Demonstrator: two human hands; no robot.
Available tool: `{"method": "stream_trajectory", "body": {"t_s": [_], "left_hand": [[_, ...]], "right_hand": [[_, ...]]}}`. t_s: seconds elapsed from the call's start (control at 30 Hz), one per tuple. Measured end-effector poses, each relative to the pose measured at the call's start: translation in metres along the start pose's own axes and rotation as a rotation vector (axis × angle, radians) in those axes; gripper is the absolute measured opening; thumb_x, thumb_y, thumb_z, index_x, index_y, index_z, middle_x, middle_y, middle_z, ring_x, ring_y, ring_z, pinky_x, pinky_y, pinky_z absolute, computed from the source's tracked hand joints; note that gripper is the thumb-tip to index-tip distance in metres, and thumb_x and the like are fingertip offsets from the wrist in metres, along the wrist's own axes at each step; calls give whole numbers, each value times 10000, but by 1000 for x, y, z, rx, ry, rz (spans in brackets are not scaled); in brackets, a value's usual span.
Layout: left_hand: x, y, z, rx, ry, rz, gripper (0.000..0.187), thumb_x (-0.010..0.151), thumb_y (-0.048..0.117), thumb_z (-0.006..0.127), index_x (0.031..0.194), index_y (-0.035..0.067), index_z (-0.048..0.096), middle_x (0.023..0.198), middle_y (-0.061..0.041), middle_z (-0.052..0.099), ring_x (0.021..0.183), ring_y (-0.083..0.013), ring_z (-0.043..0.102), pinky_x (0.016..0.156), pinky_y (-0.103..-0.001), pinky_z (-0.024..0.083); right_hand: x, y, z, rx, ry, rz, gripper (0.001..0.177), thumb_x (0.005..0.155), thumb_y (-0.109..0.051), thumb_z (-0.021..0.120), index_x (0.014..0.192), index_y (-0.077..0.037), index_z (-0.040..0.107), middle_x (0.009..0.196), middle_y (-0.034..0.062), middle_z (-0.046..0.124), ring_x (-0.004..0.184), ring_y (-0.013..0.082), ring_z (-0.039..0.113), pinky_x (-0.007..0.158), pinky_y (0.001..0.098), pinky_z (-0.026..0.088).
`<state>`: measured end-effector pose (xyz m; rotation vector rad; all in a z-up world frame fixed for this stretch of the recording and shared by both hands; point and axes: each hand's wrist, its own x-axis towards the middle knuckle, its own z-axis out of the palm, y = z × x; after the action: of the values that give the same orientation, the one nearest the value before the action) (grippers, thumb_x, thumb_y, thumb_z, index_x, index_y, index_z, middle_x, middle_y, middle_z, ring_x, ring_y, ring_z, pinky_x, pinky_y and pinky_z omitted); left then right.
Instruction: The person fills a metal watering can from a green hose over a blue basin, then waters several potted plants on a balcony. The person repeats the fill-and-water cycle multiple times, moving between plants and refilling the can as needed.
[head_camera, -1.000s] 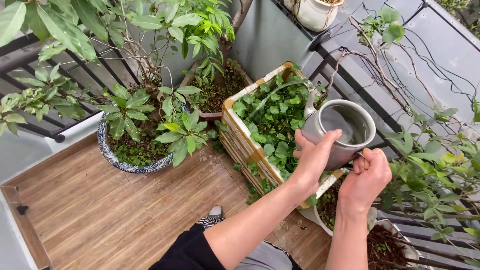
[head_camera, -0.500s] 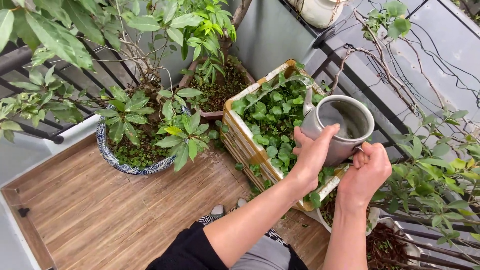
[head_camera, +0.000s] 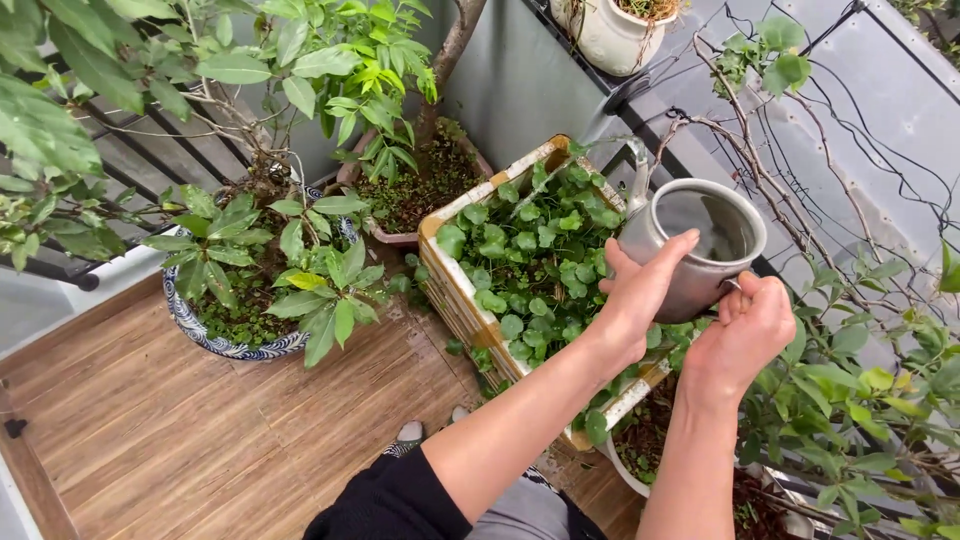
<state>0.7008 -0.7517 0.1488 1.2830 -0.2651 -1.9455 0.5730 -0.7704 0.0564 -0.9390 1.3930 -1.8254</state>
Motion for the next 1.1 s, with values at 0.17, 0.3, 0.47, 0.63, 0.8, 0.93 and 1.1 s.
{"method": "stream_trajectory", "body": {"t_s": [0.17, 0.3, 0.47, 0.63, 0.8, 0.93, 1.1], "left_hand": [[18, 6, 15, 24, -27, 61, 1129, 484, 521, 467, 1399, 180, -99, 1438, -210, 16, 1361, -213, -104, 1085, -428, 185], [24, 11, 21, 35, -46, 57, 1133, 476, 518, 463, 1397, 185, -106, 1425, -229, -58, 1368, -259, -13, 1082, -430, 218], [25, 14, 25, 59, -44, 21, 1142, 466, 528, 437, 1400, 203, -134, 1430, -190, -169, 1376, -241, -73, 1095, -428, 150], [22, 1, 22, 38, -8, 55, 1149, 461, 542, 443, 1399, 200, -127, 1427, -216, -109, 1369, -242, -80, 1081, -441, 175], [7, -13, 13, 53, 29, 92, 1127, 492, 558, 437, 1395, 193, -129, 1404, -195, 1, 1337, -259, 138, 1065, -397, 248], [-12, -22, 7, 23, 57, 86, 1115, 506, 556, 445, 1394, 200, -128, 1412, -174, -9, 1346, -220, 63, 1072, -389, 213], [-25, -35, 1, 16, 70, 74, 1120, 510, 570, 445, 1389, 196, -140, 1425, -169, -41, 1366, -178, 35, 1088, -367, 184]], "right_hand": [[27, 5, -2, -12, 49, 2, 324, 798, -1, 433, 559, -148, 272, 552, -47, 230, 521, 64, 185, 505, 239, 161], [44, 12, -5, -54, 83, 10, 237, 785, -33, 419, 578, -120, 344, 566, -36, 241, 531, 78, 211, 515, 242, 190], [47, 13, -5, 6, 102, 24, 225, 769, -55, 439, 585, -130, 332, 564, -41, 208, 529, 77, 187, 506, 251, 171], [38, 11, -7, -1, 72, 39, 252, 774, -57, 436, 575, -149, 312, 557, -51, 215, 519, 71, 189, 500, 240, 173], [19, 5, -9, 40, 23, 43, 342, 772, -27, 452, 559, -168, 225, 561, -49, 177, 523, 79, 148, 506, 254, 140], [5, 2, -15, 87, -18, 39, 365, 762, -2, 460, 537, -161, 221, 538, -51, 178, 509, 72, 155, 494, 248, 132], [-14, -10, -18, 62, -25, 64, 358, 749, -15, 458, 536, -166, 213, 532, -57, 181, 499, 72, 164, 490, 241, 144]]}}
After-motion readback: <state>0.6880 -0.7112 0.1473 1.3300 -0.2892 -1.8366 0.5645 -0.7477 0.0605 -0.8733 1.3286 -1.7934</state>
